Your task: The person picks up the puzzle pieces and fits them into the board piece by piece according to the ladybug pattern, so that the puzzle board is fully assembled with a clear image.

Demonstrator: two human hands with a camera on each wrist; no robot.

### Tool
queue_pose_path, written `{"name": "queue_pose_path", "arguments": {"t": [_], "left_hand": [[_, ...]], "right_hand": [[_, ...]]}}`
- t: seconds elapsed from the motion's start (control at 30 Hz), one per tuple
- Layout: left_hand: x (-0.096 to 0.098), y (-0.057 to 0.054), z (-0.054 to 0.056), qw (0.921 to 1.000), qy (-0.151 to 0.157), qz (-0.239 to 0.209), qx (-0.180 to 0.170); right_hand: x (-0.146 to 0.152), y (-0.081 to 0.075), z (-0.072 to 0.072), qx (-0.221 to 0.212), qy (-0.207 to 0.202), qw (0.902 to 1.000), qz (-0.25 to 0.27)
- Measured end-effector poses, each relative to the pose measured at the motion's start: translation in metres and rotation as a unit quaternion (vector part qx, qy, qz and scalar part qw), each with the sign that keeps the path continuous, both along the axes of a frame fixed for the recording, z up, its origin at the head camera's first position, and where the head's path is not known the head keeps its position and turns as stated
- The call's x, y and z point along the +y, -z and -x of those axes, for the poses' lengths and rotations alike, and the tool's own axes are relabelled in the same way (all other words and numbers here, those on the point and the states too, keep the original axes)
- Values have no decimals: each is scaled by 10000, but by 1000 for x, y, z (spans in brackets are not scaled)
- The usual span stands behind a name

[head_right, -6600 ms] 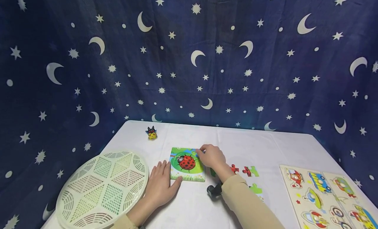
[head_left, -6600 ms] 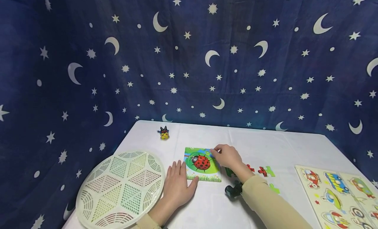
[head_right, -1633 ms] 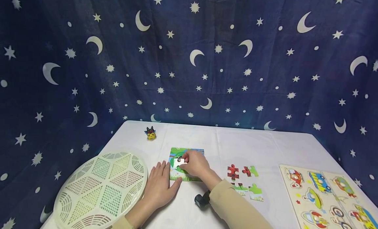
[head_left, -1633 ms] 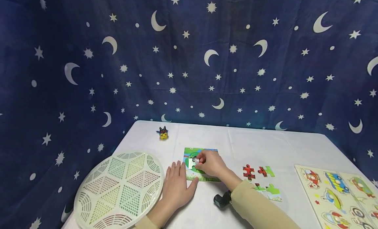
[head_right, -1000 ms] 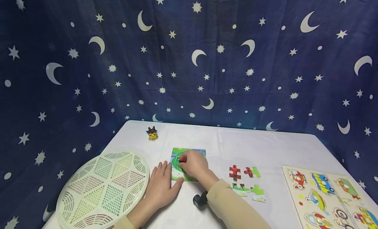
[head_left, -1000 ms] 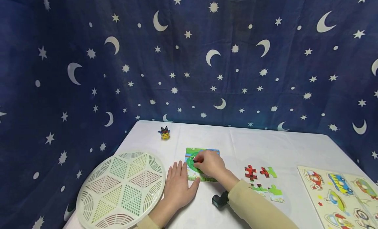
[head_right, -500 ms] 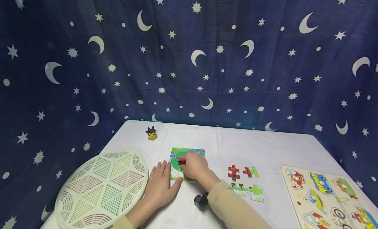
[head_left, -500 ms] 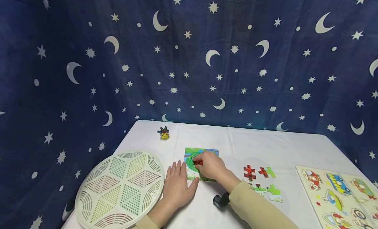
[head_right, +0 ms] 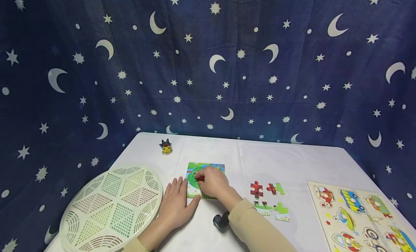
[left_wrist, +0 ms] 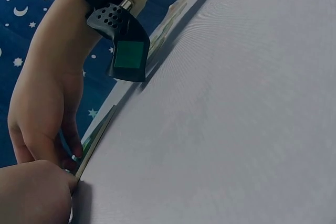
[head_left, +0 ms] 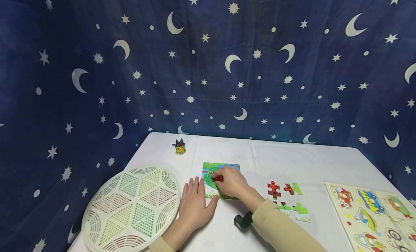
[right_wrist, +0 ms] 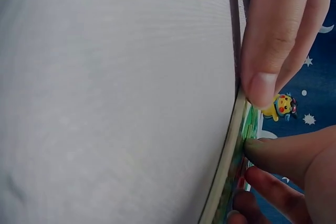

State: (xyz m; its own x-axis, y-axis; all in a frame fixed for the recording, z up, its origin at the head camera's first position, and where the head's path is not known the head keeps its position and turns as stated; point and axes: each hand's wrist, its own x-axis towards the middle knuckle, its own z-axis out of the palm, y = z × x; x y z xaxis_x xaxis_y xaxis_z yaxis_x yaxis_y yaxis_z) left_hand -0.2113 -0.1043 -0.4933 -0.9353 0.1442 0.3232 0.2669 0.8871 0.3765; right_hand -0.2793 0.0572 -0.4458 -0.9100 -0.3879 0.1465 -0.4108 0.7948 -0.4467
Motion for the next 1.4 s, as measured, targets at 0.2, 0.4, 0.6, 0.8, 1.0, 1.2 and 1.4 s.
{"name": "queue_pose_path", "arguments": {"t": [0.2,0.4,0.6,0.8,1.0,1.2,1.4], "left_hand": [[0,1,0,10000,22,-19,-40],[-1,0,1,10000,16,-1,-51],[-1,-3,0,10000,-7,-12,-60],[0,-1,1,10000,-39,-3,-74],[1,-1,-1,10000,-55,-55,4],[1,-2,-2,10000,-48,-67,53],[1,-3,-3,9999,-47,-104,8]], "right_hand": [[5,3,3,-76,-142,9995,254],[14,4,4,-187,-88,9972,715],[30,-2,-1,-202,213,9965,786],[54,-10,-4,-459,550,9942,801],[86,-16,-4,-542,526,9939,803],[116,-18,-5,-684,519,9936,729],[141,-19,-7,-865,637,9918,691]]}}
